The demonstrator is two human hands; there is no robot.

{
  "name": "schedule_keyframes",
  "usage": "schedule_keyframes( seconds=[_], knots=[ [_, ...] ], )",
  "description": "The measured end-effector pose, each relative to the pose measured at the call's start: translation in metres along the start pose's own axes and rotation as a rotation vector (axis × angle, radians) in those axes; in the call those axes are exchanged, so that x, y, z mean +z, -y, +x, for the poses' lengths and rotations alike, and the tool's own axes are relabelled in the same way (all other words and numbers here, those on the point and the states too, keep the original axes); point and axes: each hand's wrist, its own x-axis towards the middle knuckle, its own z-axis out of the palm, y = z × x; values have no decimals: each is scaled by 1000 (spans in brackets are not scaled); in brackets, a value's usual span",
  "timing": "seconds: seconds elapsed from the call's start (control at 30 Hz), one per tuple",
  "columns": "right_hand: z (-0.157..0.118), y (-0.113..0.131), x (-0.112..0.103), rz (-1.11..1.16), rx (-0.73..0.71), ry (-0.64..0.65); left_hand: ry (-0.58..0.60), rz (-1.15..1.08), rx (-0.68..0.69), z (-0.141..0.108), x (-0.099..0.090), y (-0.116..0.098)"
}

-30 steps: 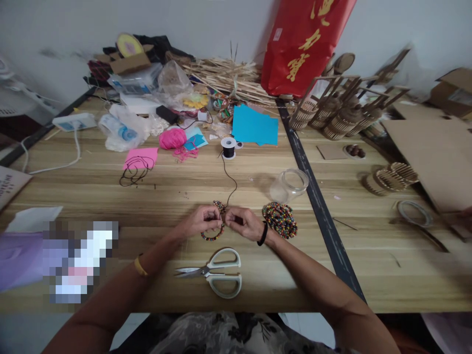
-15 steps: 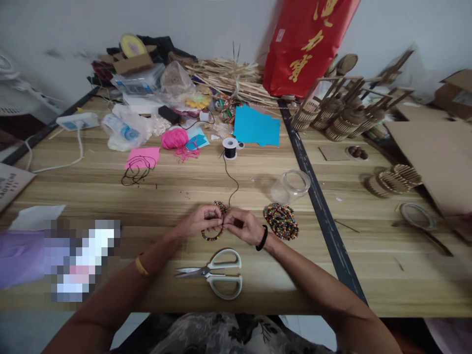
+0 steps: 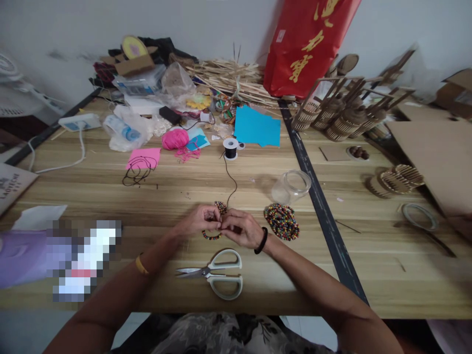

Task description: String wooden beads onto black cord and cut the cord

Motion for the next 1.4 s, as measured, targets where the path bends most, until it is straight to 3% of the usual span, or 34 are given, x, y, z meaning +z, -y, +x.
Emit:
schedule_keyframes(
  seconds=[0.17,0.3,0.43,0.77,1.17,1.4],
  knots=[
    [1,2,-3,114,232,-24,-44,58,70,2,4,3],
    [1,3,-2,362,462,25,-82,145,106,2,8,6],
    [2,4,-3,516,574,59,-129,306,197,1,12,6],
    [3,-1,-4,554,605,48,-204,512,351,-1,16,9],
    [3,-5,-5,592,636,34,-131,1286,775,-12,18,0],
    [6,-7,-14,650,658,102,-145,1385,857,-14,18,-2]
  ],
)
